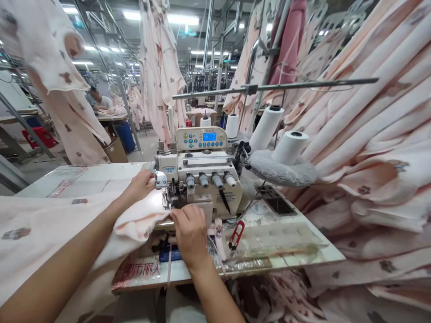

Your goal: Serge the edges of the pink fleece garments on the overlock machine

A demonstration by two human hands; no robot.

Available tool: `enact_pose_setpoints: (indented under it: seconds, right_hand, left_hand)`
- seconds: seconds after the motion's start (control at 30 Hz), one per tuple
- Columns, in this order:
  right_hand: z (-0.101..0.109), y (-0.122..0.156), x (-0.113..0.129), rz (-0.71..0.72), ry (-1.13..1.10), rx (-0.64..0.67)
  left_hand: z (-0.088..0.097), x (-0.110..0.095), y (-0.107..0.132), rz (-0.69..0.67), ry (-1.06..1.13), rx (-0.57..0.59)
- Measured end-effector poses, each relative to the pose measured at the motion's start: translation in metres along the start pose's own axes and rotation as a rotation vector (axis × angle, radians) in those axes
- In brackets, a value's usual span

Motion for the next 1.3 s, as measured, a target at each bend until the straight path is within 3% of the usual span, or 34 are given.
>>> enact_pose_setpoints:
  seconds: [0.13,0.27,0.37,0.47,0.57,0.63,0.7,0.77,0.83,0.9,1.0,1.07,1.13,1.23,1.3]
  right_hand:
    - [0.006,0.012,0.01,-0.053,-0.013,-0.005]
    - [-0.006,0.03,0.028,-0.043,-0.121,0.074]
    - [-0.012,0.038,0.04,-0.012,-0.181,0.072]
    - [-0.016,0.047,0.043,-0.018,-0.239,0.104]
    - [-0.026,0.055,0.039,-0.096,-0.361,0.173]
    - [-0.034,0.056,0.032,-0.226,-0.501,0.171]
    - [-0.048,0.058,0.021,-0.439,-0.687,0.159]
    - [-0.063,0.062,0.011,-0.652,-0.851,0.134]
    - [-0.07,0.066,0.0,-0.802,-0.927,0.099]
    - [-0.065,0.072,-0.014,-0.885,-0.912,0.036]
    - [-0.04,0.092,-0.036,-0.983,-0.863,-0.062]
    - [-0.017,0.102,-0.044,-0.891,-0.739,-0.031]
    - [0.006,0.104,-0.041,-0.601,-0.455,0.082]
    - [0.014,0.113,-0.018,-0.054,0.078,0.278]
    - [0.002,0.131,-0.014,0.156,0.293,0.362]
  left_hand:
    - [-0.002,0.005,-0.022,0.041,-0.028,-0.02]
    - [0.003,0.013,-0.042,0.131,-0.024,-0.032]
    - [0.01,0.034,-0.036,0.216,0.004,-0.02]
    - [0.018,0.067,0.004,0.268,0.046,-0.001]
    - [0.026,0.095,0.068,0.284,0.089,0.021]
    - [0.031,0.101,0.113,0.307,0.106,0.023]
    - [0.025,0.089,0.149,0.315,0.185,0.142]
    - [0.008,0.045,0.175,0.157,0.333,0.389]
    - [-0.002,-0.002,0.189,0.018,0.387,0.506]
    - [-0.007,-0.037,0.189,-0.047,0.338,0.47]
    - [-0.01,-0.065,0.183,-0.12,0.281,0.408]
    - [-0.009,-0.065,0.183,-0.138,0.339,0.457]
    - [0.0,-0.043,0.18,-0.071,0.421,0.463]
    - [0.034,0.027,0.177,0.142,0.448,0.228]
    - [0.063,0.083,0.189,0.285,0.396,0.025]
Point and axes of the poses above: each hand's wrist, its own y-axis away from the middle knuckle, its own z-axis out of the back of the hand, x = y × z, the point moved 9 cm from there along -y, towards the middle knuckle, and after that the axes turned 11 degrees about z, right-handed, at the moved point
